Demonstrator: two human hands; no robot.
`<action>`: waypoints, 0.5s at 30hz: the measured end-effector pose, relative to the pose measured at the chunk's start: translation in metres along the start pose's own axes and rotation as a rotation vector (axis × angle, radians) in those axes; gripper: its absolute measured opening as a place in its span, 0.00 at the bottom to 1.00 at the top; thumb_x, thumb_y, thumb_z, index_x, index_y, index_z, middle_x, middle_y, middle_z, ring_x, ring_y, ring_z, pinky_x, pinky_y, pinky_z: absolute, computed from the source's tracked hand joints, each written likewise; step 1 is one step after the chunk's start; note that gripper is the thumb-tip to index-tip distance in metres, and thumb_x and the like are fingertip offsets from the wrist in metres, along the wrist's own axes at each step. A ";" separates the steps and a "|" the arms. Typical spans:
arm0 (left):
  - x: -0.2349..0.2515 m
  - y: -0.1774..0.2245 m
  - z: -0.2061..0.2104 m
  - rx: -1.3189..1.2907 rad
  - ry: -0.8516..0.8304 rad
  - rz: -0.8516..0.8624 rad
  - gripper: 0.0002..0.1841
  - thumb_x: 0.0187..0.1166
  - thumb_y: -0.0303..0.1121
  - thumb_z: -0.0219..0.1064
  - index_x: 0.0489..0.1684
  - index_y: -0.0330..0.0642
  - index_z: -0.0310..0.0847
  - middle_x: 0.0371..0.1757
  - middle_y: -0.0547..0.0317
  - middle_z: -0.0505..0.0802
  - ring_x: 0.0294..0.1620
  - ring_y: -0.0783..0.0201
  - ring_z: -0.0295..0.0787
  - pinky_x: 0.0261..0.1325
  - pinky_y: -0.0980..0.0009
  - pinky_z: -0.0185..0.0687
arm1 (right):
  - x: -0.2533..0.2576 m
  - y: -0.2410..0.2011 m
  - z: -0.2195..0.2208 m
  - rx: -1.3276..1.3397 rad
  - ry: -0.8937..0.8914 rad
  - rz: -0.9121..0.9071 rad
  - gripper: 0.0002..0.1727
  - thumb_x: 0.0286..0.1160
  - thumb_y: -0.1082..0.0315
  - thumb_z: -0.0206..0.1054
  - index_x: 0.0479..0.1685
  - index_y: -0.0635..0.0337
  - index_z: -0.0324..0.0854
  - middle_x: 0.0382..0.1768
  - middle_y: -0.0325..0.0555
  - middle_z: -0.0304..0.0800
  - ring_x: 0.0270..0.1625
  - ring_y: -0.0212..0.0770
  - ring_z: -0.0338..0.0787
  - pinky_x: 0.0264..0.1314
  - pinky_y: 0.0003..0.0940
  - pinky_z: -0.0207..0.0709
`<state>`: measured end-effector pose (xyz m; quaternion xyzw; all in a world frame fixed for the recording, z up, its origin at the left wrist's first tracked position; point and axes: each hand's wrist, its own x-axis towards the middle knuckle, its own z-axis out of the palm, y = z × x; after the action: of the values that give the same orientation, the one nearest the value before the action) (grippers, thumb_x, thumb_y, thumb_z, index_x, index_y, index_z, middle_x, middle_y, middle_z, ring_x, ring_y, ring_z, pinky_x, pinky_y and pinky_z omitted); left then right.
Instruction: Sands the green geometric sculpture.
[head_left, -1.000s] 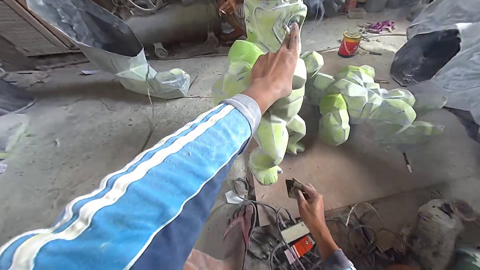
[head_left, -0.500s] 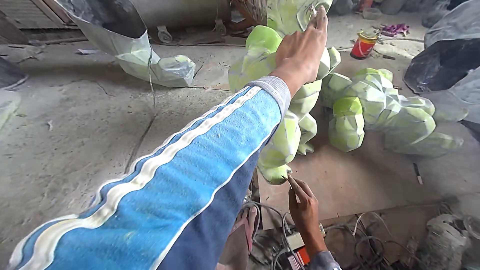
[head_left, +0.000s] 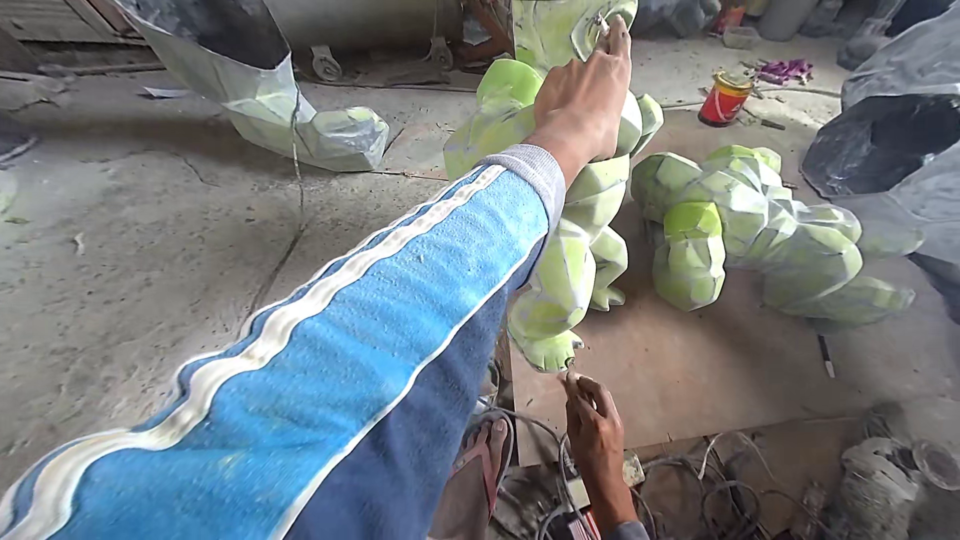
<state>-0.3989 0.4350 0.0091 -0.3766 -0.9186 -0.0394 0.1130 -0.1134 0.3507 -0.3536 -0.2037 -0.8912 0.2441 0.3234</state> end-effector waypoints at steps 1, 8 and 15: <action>0.000 -0.002 -0.001 -0.011 -0.003 0.001 0.70 0.46 0.36 0.85 0.97 0.44 0.34 0.70 0.42 0.85 0.55 0.41 0.90 0.48 0.43 0.84 | -0.004 0.004 -0.001 -0.009 -0.005 -0.001 0.17 0.76 0.70 0.67 0.60 0.46 0.94 0.58 0.44 0.93 0.62 0.37 0.91 0.64 0.32 0.87; 0.002 -0.016 0.000 -0.019 -0.017 0.009 0.69 0.46 0.35 0.84 0.97 0.44 0.34 0.69 0.40 0.86 0.57 0.39 0.89 0.50 0.41 0.84 | 0.042 0.018 -0.039 0.099 -0.084 -0.066 0.20 0.81 0.68 0.62 0.64 0.40 0.92 0.62 0.38 0.92 0.60 0.33 0.92 0.59 0.33 0.90; 0.003 -0.017 0.000 -0.021 -0.015 -0.006 0.69 0.47 0.36 0.84 0.97 0.43 0.36 0.69 0.40 0.86 0.57 0.39 0.89 0.50 0.41 0.84 | 0.091 0.028 -0.054 0.052 -0.448 -0.298 0.17 0.85 0.64 0.60 0.62 0.36 0.92 0.63 0.29 0.90 0.65 0.26 0.88 0.67 0.29 0.85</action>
<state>-0.4131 0.4248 0.0097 -0.3754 -0.9201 -0.0464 0.1020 -0.1353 0.4368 -0.2896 -0.0030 -0.9542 0.2558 0.1554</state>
